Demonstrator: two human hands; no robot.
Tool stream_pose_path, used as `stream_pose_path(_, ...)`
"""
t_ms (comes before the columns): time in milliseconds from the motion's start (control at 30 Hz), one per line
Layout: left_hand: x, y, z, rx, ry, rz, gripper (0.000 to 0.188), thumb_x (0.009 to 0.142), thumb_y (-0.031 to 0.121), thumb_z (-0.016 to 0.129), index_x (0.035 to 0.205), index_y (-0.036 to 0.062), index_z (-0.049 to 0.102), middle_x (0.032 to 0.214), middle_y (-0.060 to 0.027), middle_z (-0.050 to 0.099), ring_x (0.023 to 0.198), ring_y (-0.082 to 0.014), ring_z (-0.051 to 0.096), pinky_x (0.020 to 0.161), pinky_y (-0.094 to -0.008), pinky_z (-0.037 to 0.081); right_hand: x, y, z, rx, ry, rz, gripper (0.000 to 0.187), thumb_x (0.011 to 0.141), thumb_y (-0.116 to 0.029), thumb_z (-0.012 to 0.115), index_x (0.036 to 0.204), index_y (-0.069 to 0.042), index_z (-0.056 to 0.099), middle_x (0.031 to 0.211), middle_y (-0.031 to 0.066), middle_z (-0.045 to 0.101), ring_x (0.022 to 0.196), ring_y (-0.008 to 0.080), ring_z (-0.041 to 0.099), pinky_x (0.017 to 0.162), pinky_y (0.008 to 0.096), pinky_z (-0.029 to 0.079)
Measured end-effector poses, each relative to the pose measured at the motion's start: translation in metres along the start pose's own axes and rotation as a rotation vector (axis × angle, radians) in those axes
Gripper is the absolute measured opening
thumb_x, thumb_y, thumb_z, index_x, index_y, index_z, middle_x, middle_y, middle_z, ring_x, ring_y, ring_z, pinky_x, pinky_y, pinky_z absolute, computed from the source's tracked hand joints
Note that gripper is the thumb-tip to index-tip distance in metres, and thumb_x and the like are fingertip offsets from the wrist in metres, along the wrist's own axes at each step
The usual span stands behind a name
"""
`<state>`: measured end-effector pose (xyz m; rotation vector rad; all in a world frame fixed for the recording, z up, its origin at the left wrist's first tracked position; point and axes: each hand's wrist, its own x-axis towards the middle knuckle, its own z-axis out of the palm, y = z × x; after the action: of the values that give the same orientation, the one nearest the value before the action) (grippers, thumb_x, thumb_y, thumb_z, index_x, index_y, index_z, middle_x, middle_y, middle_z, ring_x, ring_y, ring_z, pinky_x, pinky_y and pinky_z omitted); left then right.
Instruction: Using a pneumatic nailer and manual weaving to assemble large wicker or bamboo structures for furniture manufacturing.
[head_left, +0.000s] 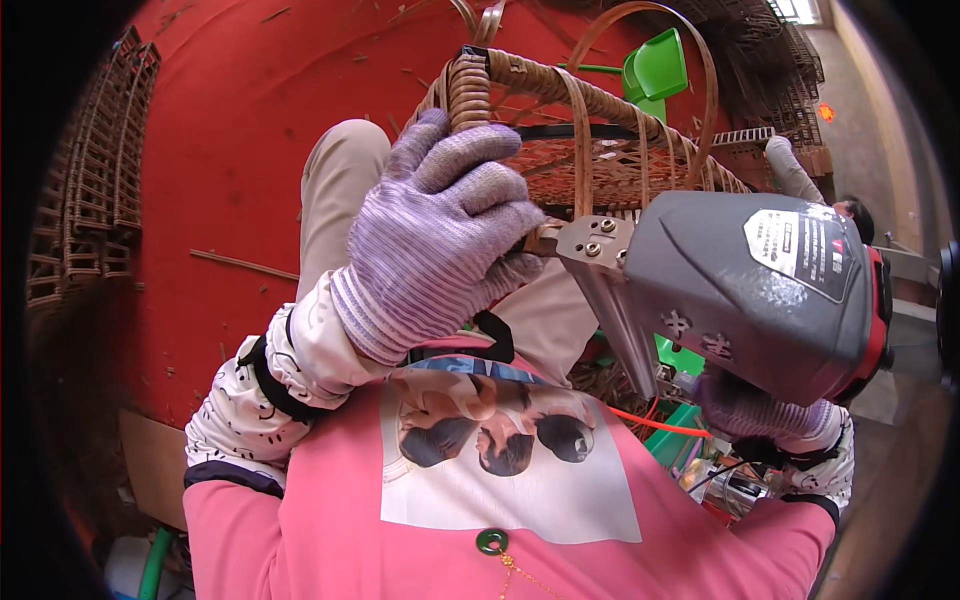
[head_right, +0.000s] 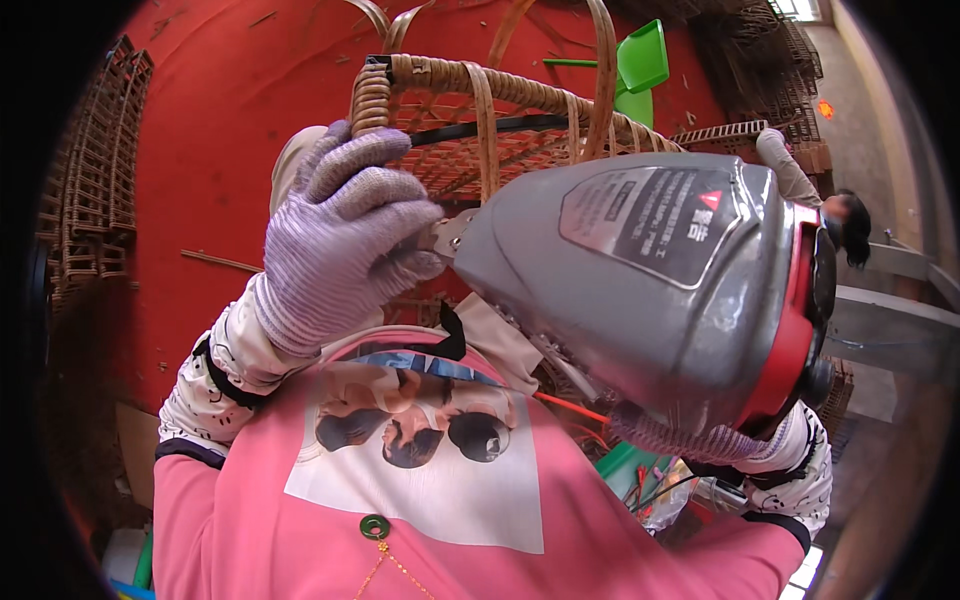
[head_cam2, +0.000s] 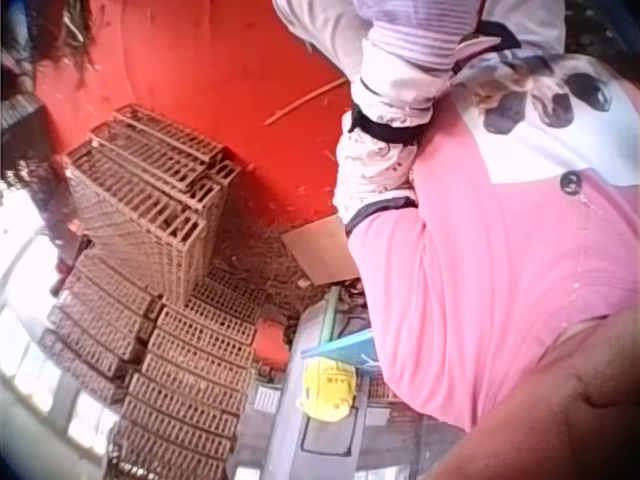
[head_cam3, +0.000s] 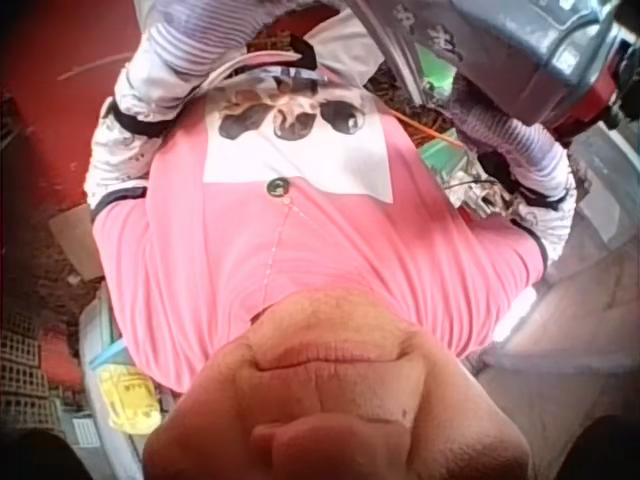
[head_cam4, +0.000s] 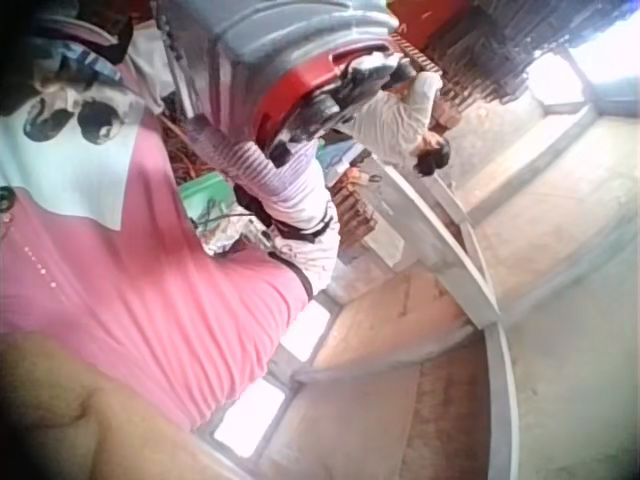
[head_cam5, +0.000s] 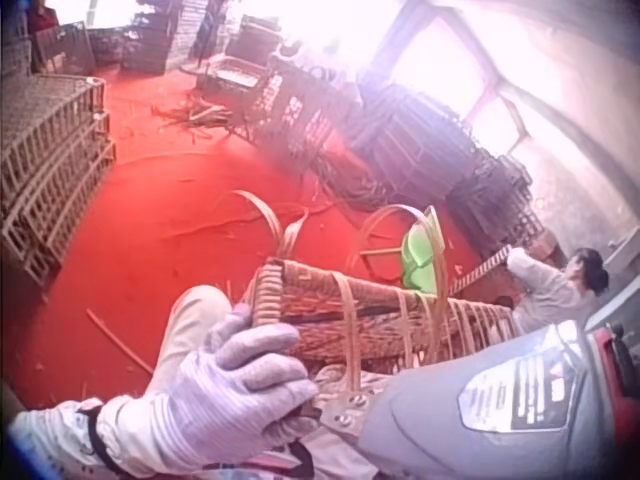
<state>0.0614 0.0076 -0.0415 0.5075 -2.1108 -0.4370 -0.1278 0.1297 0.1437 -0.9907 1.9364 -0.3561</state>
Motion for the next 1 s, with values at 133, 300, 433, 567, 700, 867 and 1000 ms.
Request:
stream_pose_path(133,-0.003,0.002,0.000,0.008,0.013,-0.005,0.033,0.058,0.025,0.076,0.086,0.0116,0.065,0.091,-0.0021,0.059,0.108,-0.0272,0.052,0.099,-0.0493,0.033,-0.002,-0.006,0.002,0.005,-0.031,0.022,0.058,0.067,-0.006,0.069,0.121,-0.004,0.048,0.108,0.0090,0.055,0.098,0.0219,0.052,0.089,0.0359,0.040)
stream_pose_path(300,-0.007,0.006,0.003,0.014,0.029,0.004,0.033,0.058,0.027,0.076,0.085,0.0116,0.065,0.091,-0.0019,0.059,0.107,-0.0264,0.053,0.098,-0.0494,0.035,-0.002,-0.011,0.007,0.009,-0.061,0.048,0.060,0.067,-0.006,0.069,0.123,-0.005,0.047,0.111,0.0091,0.054,0.103,0.0228,0.051,0.092,0.0365,0.038)
stream_pose_path(433,-0.010,0.005,0.007,0.007,0.039,0.006,0.031,0.058,0.026,0.076,0.084,0.0118,0.065,0.090,-0.0017,0.059,0.106,-0.0261,0.053,0.098,-0.0493,0.035,-0.002,-0.021,0.009,-0.008,-0.084,0.089,0.062,0.067,-0.007,0.068,0.125,-0.006,0.046,0.114,0.0091,0.053,0.106,0.0236,0.050,0.095,0.0370,0.037)
stream_pose_path(567,-0.011,-0.006,0.009,-0.002,0.047,-0.008,0.029,0.059,0.024,0.075,0.084,0.0122,0.065,0.089,-0.0014,0.059,0.105,-0.0261,0.053,0.098,-0.0487,0.035,0.005,-0.041,0.013,-0.026,-0.109,0.143,0.064,0.068,-0.007,0.068,0.127,-0.007,0.044,0.117,0.0092,0.053,0.110,0.0243,0.049,0.097,0.0374,0.035)
stream_pose_path(700,0.002,0.002,-0.007,0.059,0.089,0.035,0.023,0.058,0.022,0.070,0.077,0.0121,0.062,0.088,-0.0016,0.056,0.106,-0.0225,0.052,0.097,-0.0493,0.035,-0.012,-0.053,0.006,0.005,-0.137,0.109,0.066,0.068,-0.008,0.068,0.129,-0.008,0.043,0.120,0.0092,0.052,0.113,0.0250,0.048,0.100,0.0379,0.034)
stream_pose_path(867,-0.002,-0.009,0.002,0.074,-0.091,0.092,0.041,0.061,0.039,0.071,0.092,0.0136,0.062,0.095,-0.0030,0.055,0.111,-0.0251,0.047,0.100,-0.0523,0.031,0.013,0.014,-0.002,0.076,-0.298,-0.259,0.074,0.069,-0.021,0.075,0.132,-0.006,0.038,0.135,0.0090,0.040,0.127,0.0219,0.033,0.107,0.0345,0.022)
stream_pose_path(1000,0.006,0.006,-0.009,0.124,-0.139,0.185,0.046,0.059,0.043,0.076,0.092,0.0135,0.063,0.095,-0.0015,0.058,0.108,-0.0245,0.051,0.095,-0.0505,0.035,-0.013,0.054,-0.002,0.104,-0.172,-0.541,0.075,0.065,-0.012,0.076,0.130,-0.006,0.041,0.126,0.0068,0.049,0.116,0.0168,0.045,0.101,0.0316,0.032)
